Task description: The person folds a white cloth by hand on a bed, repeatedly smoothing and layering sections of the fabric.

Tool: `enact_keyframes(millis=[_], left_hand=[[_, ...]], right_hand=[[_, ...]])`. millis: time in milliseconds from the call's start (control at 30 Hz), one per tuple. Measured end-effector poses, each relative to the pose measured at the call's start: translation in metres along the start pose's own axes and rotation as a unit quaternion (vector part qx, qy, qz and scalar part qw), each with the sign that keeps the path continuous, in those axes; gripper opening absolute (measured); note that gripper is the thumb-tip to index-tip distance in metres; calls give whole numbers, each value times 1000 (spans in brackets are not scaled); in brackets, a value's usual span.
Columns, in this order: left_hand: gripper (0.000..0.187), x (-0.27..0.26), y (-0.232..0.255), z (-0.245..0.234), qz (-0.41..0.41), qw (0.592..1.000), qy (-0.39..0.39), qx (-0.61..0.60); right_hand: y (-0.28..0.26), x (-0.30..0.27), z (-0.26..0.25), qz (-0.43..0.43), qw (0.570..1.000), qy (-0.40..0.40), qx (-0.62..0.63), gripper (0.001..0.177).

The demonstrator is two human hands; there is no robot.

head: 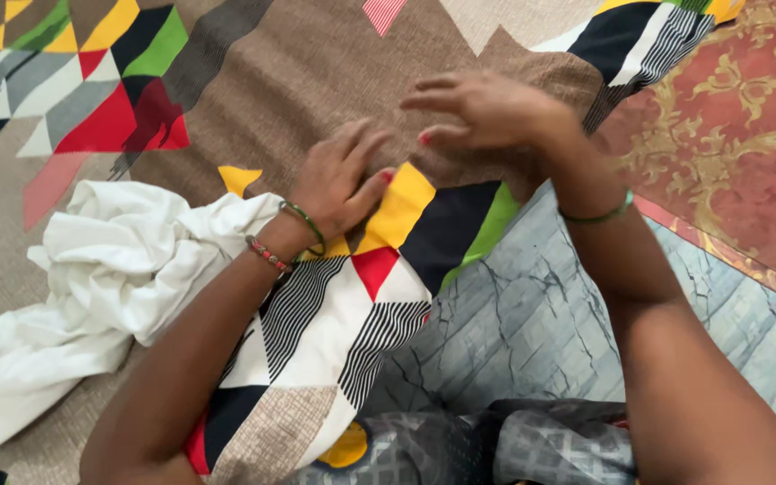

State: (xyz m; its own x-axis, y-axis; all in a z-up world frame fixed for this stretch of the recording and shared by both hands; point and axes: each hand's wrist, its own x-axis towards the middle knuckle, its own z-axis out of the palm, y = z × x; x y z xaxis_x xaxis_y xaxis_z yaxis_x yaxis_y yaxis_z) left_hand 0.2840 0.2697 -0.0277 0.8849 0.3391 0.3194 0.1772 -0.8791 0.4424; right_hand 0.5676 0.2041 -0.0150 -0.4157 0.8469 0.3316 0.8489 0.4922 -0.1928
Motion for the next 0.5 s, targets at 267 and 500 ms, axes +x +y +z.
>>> enact_keyframes(millis=[267,500], left_hand=[[77,-18,-65,30,-123,962,-37,241],[84,-23,14,51,41,971,-91,218]], right_hand=[[5,12,37,91,988,-96,-82,73],[-22,-21,10,-55,992,-110,16,58]])
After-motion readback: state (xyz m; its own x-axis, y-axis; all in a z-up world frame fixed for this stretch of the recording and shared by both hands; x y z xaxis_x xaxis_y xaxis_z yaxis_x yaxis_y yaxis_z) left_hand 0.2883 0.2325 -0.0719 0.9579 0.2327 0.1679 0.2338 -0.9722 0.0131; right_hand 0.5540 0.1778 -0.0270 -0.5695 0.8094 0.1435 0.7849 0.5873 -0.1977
